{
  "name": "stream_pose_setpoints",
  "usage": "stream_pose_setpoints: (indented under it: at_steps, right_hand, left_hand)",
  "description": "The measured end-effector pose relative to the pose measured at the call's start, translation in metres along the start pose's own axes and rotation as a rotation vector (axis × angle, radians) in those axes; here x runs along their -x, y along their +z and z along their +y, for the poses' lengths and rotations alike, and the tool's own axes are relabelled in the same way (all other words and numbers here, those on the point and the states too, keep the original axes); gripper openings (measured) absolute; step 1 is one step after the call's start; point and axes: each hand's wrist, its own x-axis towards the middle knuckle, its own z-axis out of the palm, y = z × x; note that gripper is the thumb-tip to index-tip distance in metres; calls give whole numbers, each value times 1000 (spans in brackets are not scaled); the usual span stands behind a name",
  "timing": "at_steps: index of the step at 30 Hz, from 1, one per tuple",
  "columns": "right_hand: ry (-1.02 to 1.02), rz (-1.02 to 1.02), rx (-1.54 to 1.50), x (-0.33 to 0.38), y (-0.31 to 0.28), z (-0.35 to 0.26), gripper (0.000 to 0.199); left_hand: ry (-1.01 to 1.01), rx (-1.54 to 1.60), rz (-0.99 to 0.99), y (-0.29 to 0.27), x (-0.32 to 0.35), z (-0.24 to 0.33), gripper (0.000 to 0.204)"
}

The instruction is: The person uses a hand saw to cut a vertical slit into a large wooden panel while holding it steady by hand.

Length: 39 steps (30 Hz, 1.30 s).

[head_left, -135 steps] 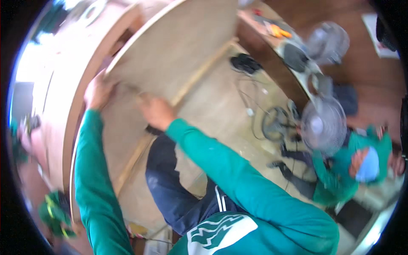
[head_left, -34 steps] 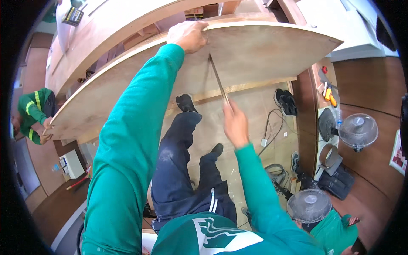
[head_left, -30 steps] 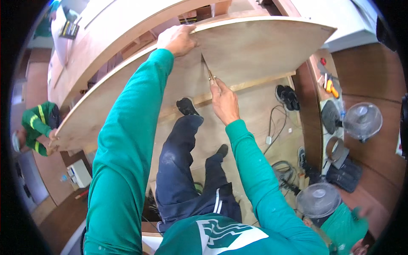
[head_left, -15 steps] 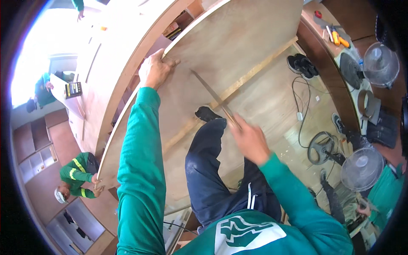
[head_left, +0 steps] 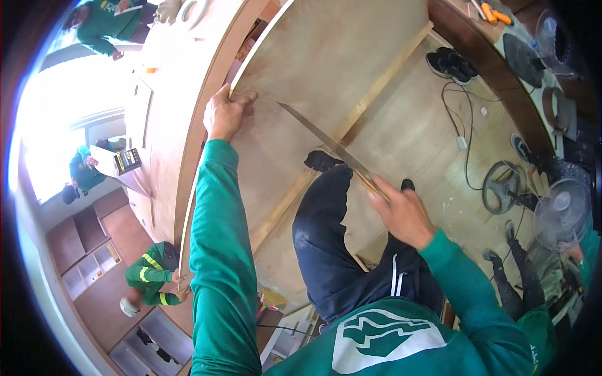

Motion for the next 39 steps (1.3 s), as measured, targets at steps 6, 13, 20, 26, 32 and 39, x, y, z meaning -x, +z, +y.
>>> stream_pose_setpoints:
  at_steps: [6,13,20,26,32,39]
  right_hand:
    - [-46,93,-12,-29,20,6,52]
    - [-129,121,20,-198,79,-51,46]
    - [-130,143,-20,-34,29,20,47]
    - [-32,71,-84,-35,22,12,51]
    - [-101,118,-37,-201,79,-50,45]
    - [-33,39,-31,-68,33,-6,50]
  left_hand:
    - [-18,-24,8,3,4,7,42]
    - [38,25,-4,19,0,6,42]
    - [69,130,-11,10,-7,-8,33]
    - [38,99,16,16,3,5,34]
    - [93,-7,33,20,1,12,39]
    - [56,38,12,5,0,-6,36]
